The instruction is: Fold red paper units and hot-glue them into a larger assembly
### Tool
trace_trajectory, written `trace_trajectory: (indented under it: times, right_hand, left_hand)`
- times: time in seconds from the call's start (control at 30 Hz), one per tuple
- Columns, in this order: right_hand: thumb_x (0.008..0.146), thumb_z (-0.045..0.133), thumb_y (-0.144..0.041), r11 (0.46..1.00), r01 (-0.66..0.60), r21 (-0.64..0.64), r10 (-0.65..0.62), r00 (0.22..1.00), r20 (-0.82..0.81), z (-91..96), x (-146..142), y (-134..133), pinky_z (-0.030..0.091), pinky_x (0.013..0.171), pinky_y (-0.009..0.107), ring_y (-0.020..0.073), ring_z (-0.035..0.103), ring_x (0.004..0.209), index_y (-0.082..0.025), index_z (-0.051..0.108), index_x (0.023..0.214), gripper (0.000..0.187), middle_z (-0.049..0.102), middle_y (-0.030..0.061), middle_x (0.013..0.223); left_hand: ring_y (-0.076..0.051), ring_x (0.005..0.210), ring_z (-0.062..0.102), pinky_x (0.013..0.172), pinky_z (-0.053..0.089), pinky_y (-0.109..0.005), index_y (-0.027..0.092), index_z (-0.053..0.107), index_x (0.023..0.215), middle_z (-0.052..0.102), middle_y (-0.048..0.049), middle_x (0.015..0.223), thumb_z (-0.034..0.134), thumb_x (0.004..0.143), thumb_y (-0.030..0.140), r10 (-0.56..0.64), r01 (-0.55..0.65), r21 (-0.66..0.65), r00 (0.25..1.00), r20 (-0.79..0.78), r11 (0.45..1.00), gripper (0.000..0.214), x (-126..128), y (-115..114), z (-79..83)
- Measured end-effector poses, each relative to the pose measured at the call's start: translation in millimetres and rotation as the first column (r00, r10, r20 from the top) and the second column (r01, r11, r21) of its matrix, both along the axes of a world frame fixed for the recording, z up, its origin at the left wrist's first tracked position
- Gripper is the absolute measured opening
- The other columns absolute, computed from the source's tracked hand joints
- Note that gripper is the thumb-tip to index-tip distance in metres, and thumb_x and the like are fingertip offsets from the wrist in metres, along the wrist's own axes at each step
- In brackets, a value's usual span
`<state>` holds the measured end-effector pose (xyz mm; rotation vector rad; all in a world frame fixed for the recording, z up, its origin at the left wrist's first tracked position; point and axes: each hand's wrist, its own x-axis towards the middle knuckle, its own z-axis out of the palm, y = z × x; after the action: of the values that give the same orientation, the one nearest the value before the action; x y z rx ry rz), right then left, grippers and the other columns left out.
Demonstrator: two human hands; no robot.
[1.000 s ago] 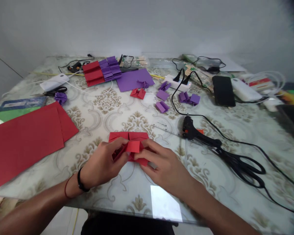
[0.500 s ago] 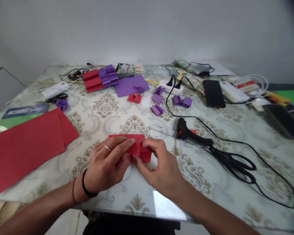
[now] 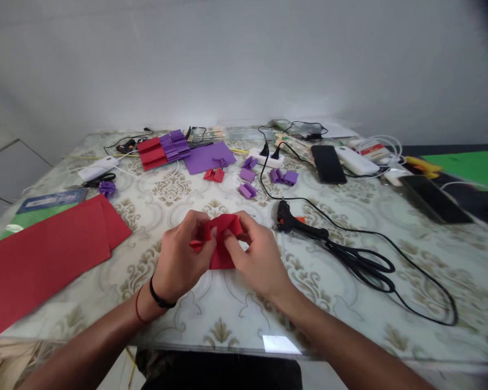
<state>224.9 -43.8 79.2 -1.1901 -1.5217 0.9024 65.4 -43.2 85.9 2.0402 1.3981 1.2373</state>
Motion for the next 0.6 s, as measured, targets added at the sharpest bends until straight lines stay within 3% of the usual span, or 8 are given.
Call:
trace_trajectory:
  times: [0.13, 0.3, 0.43, 0.6]
  right_hand:
    - [0.094, 0.061, -0.03, 0.999, 0.002, -0.054, -0.007, 0.996, -0.093, -4.1, -1.5, 5.3, 0.053, 0.062, 0.028, 0.0161, 0.06, 0.07, -0.024, 0.054, 0.082, 0.015, 0.062, -0.0013, 0.079]
    - [0.095, 0.064, -0.031, 0.999, 0.023, -0.038, -0.03, 0.984, -0.177, -10.6, 1.1, 11.9, 0.053, 0.066, 0.027, 0.0169, 0.064, 0.076, -0.023, 0.065, 0.098, 0.009, 0.067, 0.0002, 0.084]
    - [0.093, 0.068, -0.031, 0.997, 0.05, -0.052, -0.062, 0.963, -0.261, -16.9, 2.5, 13.3, 0.054, 0.066, 0.027, 0.0168, 0.065, 0.073, -0.024, 0.068, 0.098, 0.009, 0.069, -0.0011, 0.08]
    - [0.088, 0.072, -0.028, 0.997, 0.019, -0.077, -0.044, 0.942, -0.332, -21.8, 6.3, 13.5, 0.061, 0.073, 0.03, 0.0189, 0.074, 0.081, -0.025, 0.075, 0.096, 0.009, 0.079, 0.0008, 0.088]
  left_hand:
    - [-0.011, 0.069, 0.072, 0.066, 0.056, -0.019, 0.023, 0.063, 0.103, 0.075, 0.0037, 0.082, 0.064, 0.095, 0.017, -0.017, 0.017, 0.008, 1.0, 0.005, 1.0, 0.01, -2.6, 3.2, -4.5]
    - [-0.013, 0.078, 0.074, 0.074, 0.059, -0.022, 0.023, 0.072, 0.107, 0.079, -0.0002, 0.092, 0.064, 0.098, 0.017, -0.051, 0.054, -0.03, 0.995, 0.091, 0.998, 0.014, -8.7, 6.0, -10.9]
    - [-0.014, 0.076, 0.074, 0.073, 0.061, -0.023, 0.022, 0.078, 0.108, 0.08, -0.0005, 0.09, 0.065, 0.099, 0.024, -0.01, 0.032, -0.131, 0.986, 0.168, 0.991, 0.015, -8.9, 6.3, -15.3]
    - [-0.019, 0.08, 0.078, 0.073, 0.065, -0.027, 0.025, 0.084, 0.105, 0.08, -0.0002, 0.079, 0.07, 0.092, 0.019, -0.023, 0.078, -0.187, 0.96, 0.28, 0.979, 0.02, -14.0, 8.9, -16.2]
